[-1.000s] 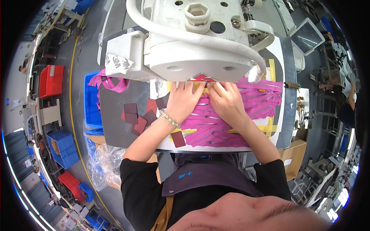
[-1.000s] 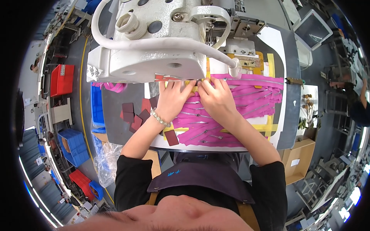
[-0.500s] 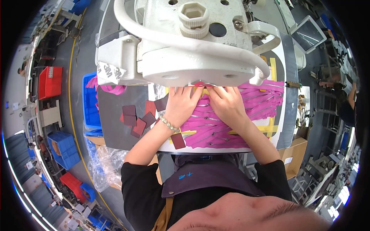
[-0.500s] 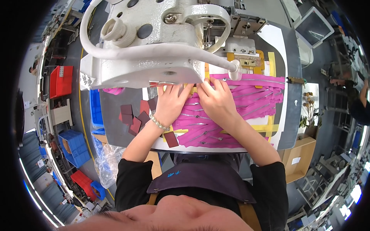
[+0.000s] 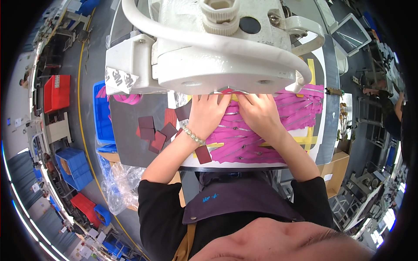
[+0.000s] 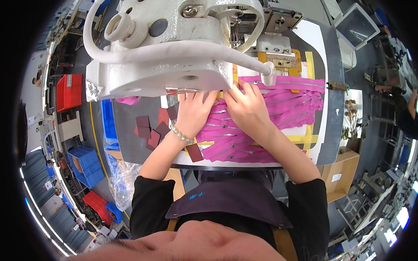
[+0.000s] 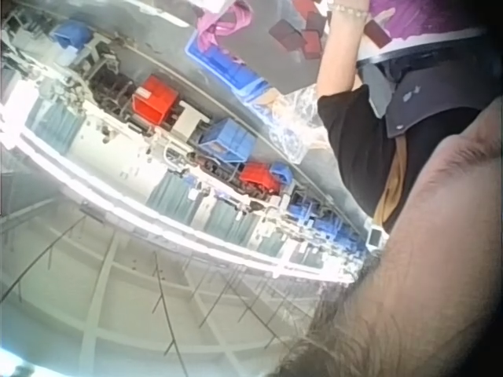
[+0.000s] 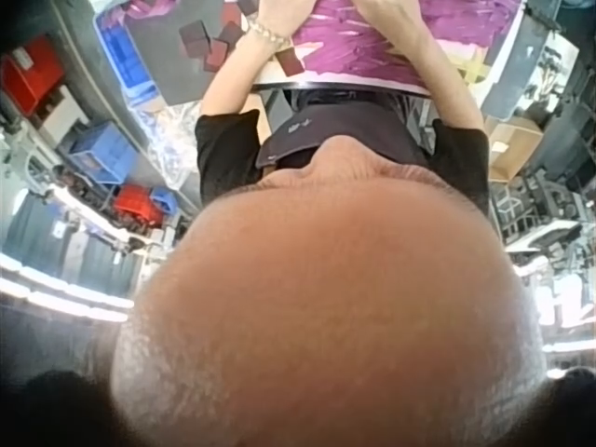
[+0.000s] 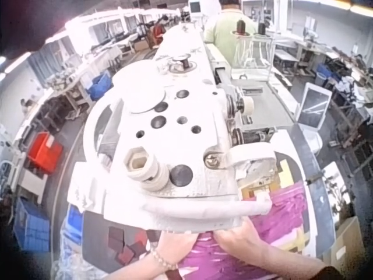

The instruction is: Using a sewing machine to attach small square pieces to long pink straps.

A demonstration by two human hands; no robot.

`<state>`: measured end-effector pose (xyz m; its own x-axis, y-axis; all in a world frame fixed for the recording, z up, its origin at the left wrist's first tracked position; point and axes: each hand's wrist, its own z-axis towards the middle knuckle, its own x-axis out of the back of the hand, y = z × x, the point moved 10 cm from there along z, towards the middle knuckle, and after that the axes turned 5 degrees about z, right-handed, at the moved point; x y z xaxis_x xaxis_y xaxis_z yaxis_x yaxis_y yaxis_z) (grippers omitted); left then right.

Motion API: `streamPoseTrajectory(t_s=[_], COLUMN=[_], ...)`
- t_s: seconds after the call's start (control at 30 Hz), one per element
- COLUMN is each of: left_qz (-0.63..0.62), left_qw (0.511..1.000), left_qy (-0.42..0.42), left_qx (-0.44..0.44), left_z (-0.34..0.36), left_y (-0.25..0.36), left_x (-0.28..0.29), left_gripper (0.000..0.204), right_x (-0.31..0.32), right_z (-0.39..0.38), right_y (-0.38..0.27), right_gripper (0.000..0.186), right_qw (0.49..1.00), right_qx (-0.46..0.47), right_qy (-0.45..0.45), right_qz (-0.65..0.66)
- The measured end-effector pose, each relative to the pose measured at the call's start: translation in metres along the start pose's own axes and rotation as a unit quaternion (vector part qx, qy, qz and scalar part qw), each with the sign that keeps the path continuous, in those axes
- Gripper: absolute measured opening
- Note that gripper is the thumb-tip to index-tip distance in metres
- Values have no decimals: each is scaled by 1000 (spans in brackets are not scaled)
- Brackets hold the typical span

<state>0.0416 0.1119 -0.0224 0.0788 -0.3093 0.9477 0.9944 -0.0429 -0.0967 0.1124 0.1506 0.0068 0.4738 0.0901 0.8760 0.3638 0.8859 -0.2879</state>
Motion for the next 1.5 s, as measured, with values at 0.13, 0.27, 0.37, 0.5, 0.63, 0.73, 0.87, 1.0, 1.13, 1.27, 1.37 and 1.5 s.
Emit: streamPoseTrajectory(t_s=[0.13,0.27,0.37,0.5,0.63,0.73,0.87,1.0,1.13,1.27,1.37,1.5], left_qz=[-8,-1,-9,-5,-7,-13,-15,-17,-1,-31,-31,-22], left_qw=[1000,1000,1000,1000,1000,1000,999,1000,1000,999,999,999], left_qy=[5,6,5,9,25,18,33,0,23,10,23,33], left_qx=[3,7,10,9,5,3,1,4,3,16,19,8], left_z=[0,2,1,1,3,1,3,1,2,1,2,-3], left_y=[-1,-1,-1,-2,-2,-2,-4,-2,-3,-5,-9,-18], left_x=[0,1,-1,0,3,1,4,-4,4,1,5,8], left_gripper=[38,37,38,38,37,36,37,38,39,39,38,36], right_x=[1,5,2,2,3,1,1,1,1,0,-4,-8], right_z=[1,3,2,3,2,1,3,2,2,-1,-4,-5], right_y=[-3,-3,-2,-2,-2,-1,-3,-1,-3,-2,-1,-4], right_gripper=[29,31,31,31,32,32,30,27,26,27,28,26], right_qw=[1000,1000,1000,1000,1000,1000,1000,1000,1000,1000,999,998], right_qx=[9,9,8,7,7,1,12,7,9,9,3,-1], right_qy=[12,18,18,21,22,14,24,11,11,7,19,9], right_qz=[-8,-11,-13,-12,-13,-6,-5,-12,-8,-2,34,59])
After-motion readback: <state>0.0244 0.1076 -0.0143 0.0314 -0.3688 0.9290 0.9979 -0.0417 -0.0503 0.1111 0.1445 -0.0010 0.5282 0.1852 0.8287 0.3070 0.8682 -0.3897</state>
